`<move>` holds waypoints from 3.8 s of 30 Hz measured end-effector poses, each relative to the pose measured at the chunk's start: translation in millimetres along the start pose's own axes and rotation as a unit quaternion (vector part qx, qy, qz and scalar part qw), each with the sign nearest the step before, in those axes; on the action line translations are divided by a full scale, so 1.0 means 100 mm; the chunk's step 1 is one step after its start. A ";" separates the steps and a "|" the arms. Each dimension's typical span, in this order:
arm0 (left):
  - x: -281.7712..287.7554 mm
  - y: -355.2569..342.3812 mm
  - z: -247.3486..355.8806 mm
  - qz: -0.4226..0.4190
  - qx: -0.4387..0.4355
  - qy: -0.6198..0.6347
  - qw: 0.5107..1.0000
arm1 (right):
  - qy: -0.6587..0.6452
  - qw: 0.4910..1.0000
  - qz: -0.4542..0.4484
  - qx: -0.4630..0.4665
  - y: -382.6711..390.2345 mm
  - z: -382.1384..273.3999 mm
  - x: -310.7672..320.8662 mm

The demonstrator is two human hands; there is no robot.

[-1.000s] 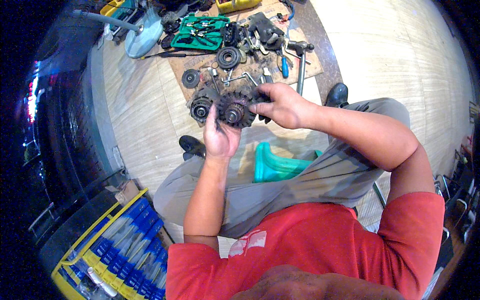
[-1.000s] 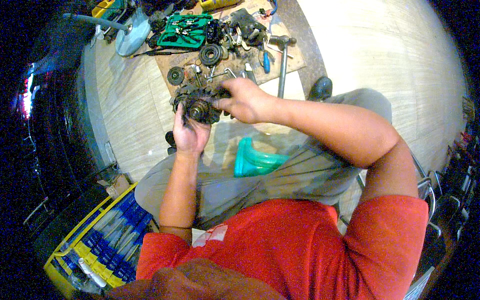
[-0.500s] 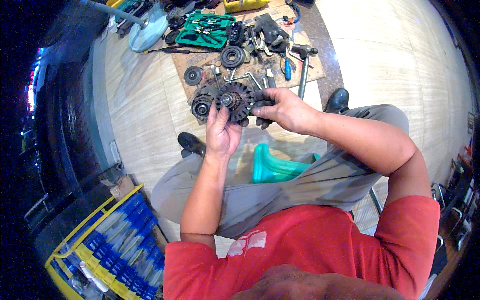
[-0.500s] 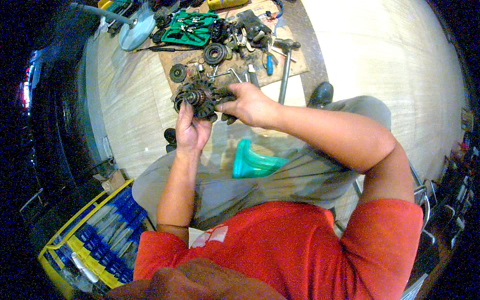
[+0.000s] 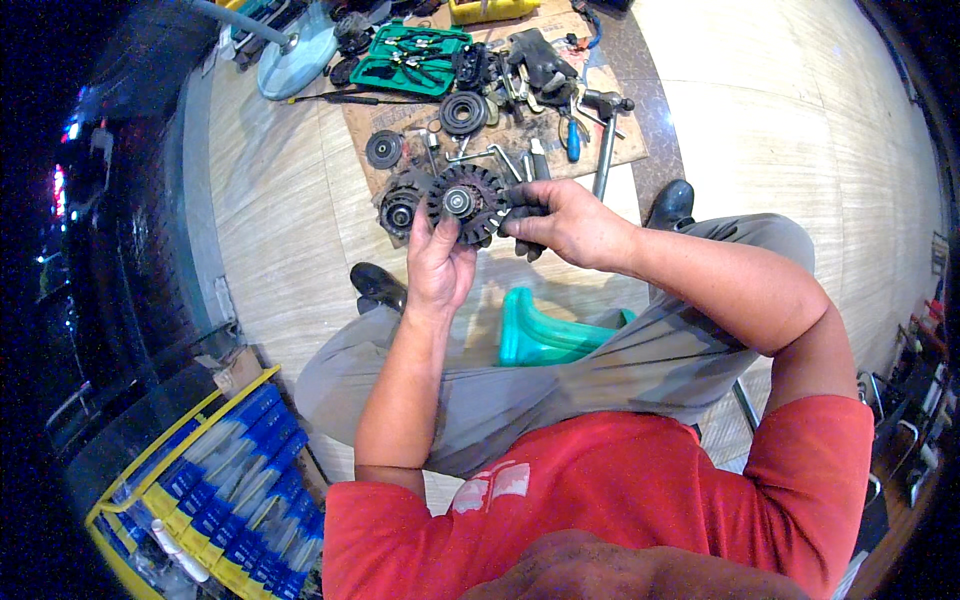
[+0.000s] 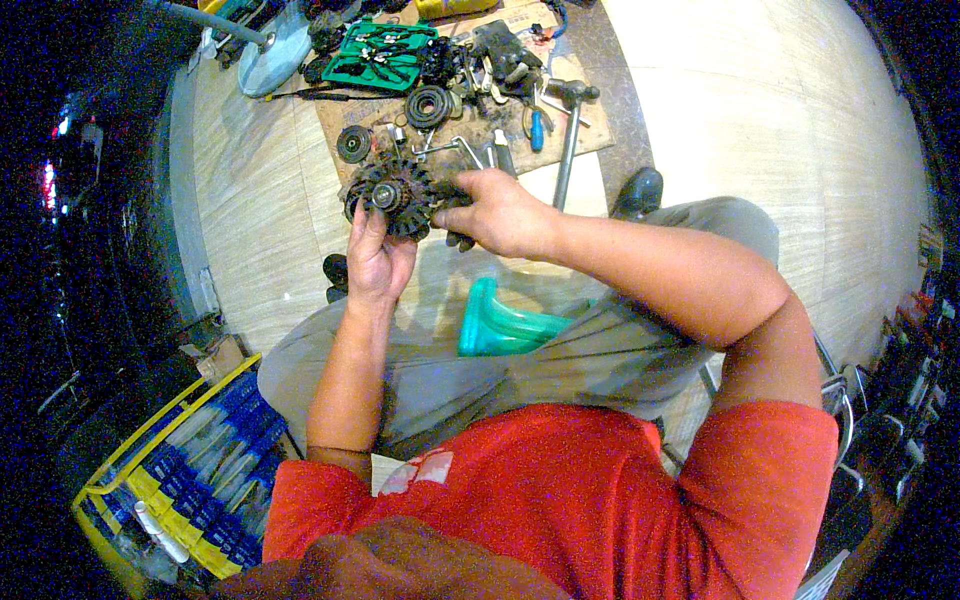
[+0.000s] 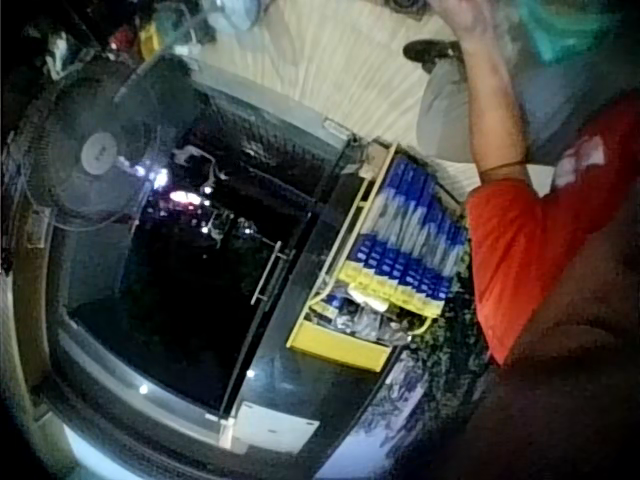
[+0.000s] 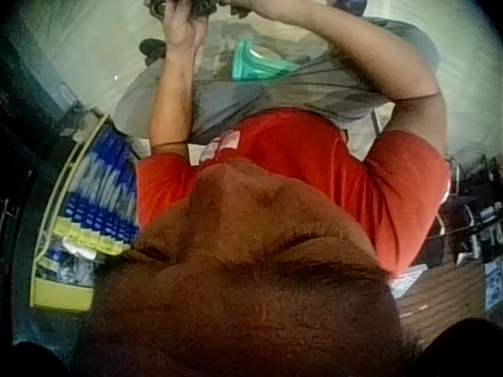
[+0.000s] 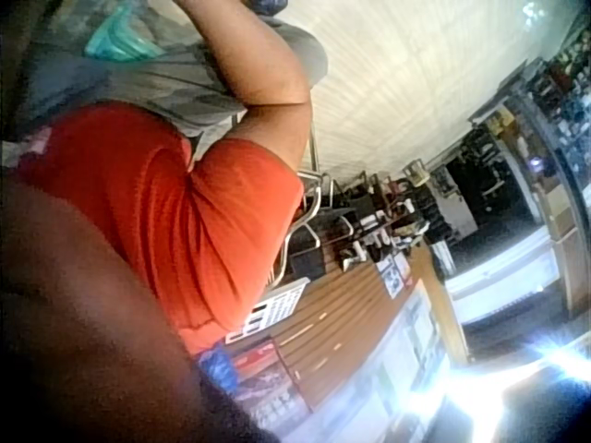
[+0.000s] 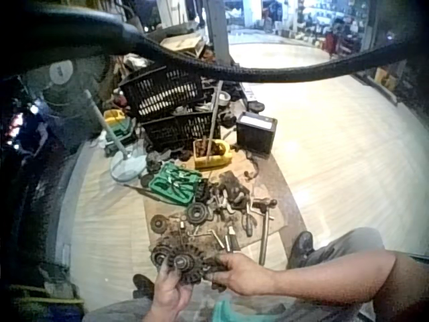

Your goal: The person holds a metal automotive component and uses pliers to manipulate a small internal piece, then picks up a gear and a spring from the floor and slides them onto a metal shaft.

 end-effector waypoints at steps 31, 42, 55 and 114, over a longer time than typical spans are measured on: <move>0.19 0.02 -0.16 0.043 0.080 0.125 0.988 | 0.257 0.947 -0.005 0.193 0.20 -0.31 -0.06; 0.21 0.02 -0.22 0.053 0.105 0.129 0.985 | 0.272 0.939 -0.005 0.211 0.27 -0.33 -0.08; 0.19 -0.15 0.24 0.102 0.010 0.127 0.987 | 0.333 0.923 0.054 0.184 0.12 -0.31 0.24; 0.28 0.00 0.66 0.155 -0.069 0.127 0.977 | 0.593 0.777 0.135 -0.163 -1.85 2.04 2.06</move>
Point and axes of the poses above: each hand's wrist, its own y-axis away from the middle knuckle, its own x-axis out of the back of the hand, z = x × y, the point moved 7 cm from there along -y, towards the middle knuckle, and after that the axes turned 3 degrees about y, right-handed, at the moved point
